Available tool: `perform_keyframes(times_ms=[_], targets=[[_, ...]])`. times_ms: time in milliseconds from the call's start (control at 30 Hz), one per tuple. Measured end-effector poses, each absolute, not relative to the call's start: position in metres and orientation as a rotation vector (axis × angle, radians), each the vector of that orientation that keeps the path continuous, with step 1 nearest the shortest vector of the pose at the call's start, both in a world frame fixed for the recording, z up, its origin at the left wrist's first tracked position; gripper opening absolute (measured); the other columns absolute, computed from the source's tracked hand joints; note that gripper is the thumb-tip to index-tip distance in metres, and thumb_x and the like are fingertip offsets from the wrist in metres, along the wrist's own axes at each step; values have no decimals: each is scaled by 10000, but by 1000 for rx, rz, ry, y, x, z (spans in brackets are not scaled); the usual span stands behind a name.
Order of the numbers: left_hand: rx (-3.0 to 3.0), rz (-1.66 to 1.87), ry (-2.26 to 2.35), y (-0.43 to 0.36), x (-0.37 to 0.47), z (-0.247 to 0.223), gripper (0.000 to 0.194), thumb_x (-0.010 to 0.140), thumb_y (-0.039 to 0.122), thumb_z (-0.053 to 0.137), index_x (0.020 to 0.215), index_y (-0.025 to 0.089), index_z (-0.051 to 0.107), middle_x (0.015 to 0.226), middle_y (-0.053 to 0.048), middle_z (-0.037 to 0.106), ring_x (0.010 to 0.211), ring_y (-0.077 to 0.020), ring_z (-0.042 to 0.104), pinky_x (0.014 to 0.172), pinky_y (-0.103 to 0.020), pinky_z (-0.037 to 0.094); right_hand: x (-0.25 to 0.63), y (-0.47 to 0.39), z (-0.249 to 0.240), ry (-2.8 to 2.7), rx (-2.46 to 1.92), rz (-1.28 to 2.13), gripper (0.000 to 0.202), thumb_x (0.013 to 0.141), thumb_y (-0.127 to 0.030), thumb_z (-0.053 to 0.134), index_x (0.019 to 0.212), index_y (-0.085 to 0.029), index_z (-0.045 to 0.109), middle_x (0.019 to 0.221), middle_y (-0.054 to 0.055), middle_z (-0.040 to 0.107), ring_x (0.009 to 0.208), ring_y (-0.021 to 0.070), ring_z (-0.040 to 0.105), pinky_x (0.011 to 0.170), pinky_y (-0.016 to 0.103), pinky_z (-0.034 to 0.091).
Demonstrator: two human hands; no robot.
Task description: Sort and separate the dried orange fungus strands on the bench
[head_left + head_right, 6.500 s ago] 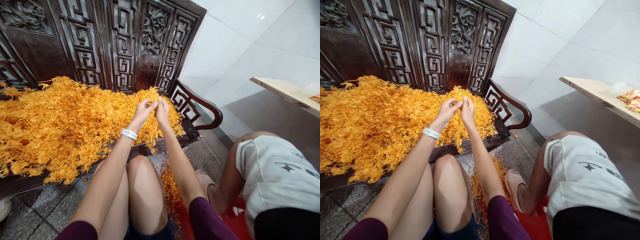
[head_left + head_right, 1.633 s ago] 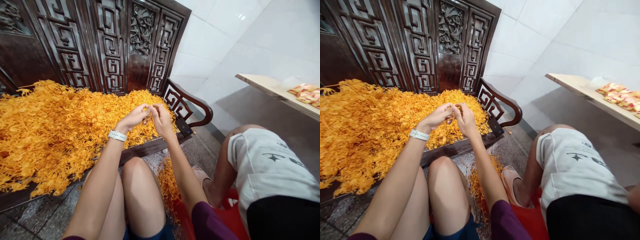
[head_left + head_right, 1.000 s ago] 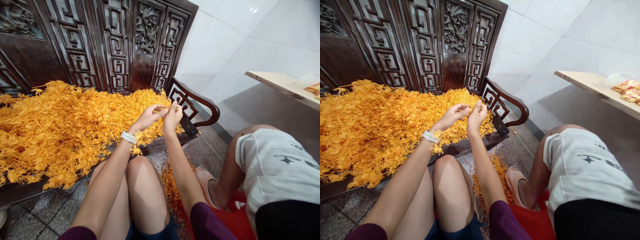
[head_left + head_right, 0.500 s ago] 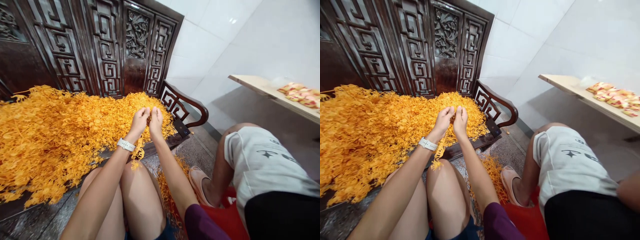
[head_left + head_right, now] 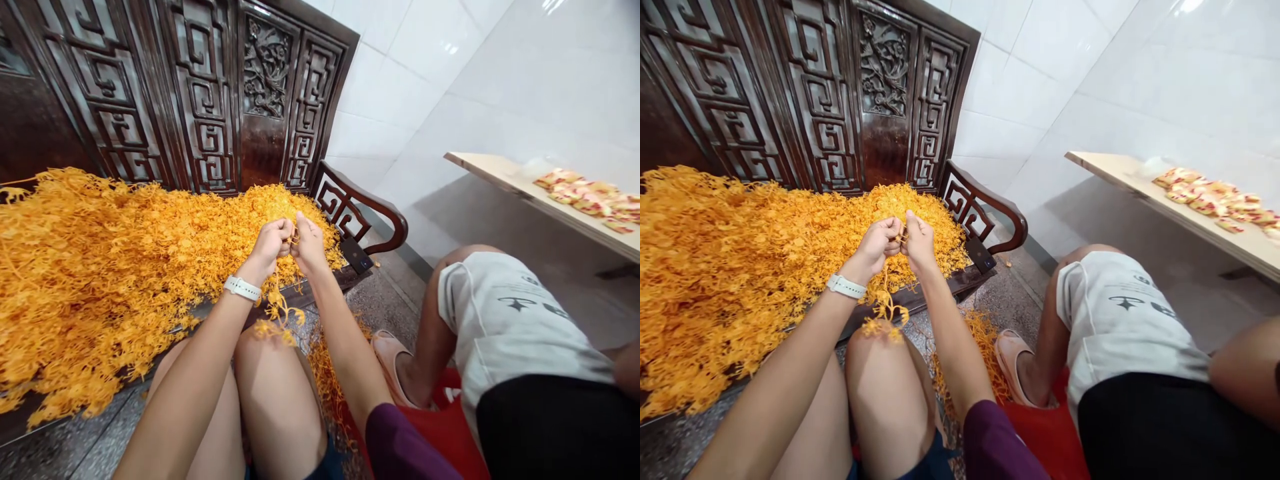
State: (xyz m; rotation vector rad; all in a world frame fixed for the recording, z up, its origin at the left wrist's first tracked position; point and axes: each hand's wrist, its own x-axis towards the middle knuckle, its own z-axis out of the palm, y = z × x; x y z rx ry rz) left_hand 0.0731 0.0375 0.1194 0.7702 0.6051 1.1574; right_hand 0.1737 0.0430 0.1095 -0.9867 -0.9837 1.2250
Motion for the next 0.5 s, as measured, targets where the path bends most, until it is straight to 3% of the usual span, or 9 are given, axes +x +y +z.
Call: perform_keyframes(times_ms=[167, 300, 433, 500], targets=[[660, 1100, 409, 35, 60, 128, 296, 970, 89, 480, 682, 162, 479, 556, 54, 386, 367, -19, 180, 379, -145, 152, 184, 36, 118, -1011, -841, 1439, 631, 837, -663, 768, 711, -256, 303, 493, -140, 222, 401, 34, 90, 360, 194, 102], [583, 1210, 326, 40, 46, 135, 317, 1014, 137, 440, 701, 170, 479, 579, 53, 362, 393, -36, 166, 387, -157, 179, 191, 19, 124, -1063, -742, 1492, 644, 895, -714, 669, 710, -260, 253, 540, -120, 185, 439, 61, 69, 356, 202, 114], [754, 1347, 548, 51, 32, 131, 323, 1051, 280, 506, 757, 167, 581, 579, 46, 409, 405, -37, 171, 409, -186, 134, 198, 20, 123, -1194, -766, 1449, 598, 904, -718, 636, 694, -255, 320, 548, -99, 215, 432, 73, 135, 388, 217, 181], [873, 1394, 699, 55, 26, 128, 307, 1037, 322, 555, 781, 169, 630, 567, 46, 416, 411, -42, 177, 425, -209, 121, 205, 39, 117, -1209, -893, 1302, 540, 898, -767, 579, 752, -261, 455, 585, -68, 339, 447, 93, 272, 425, 239, 289]])
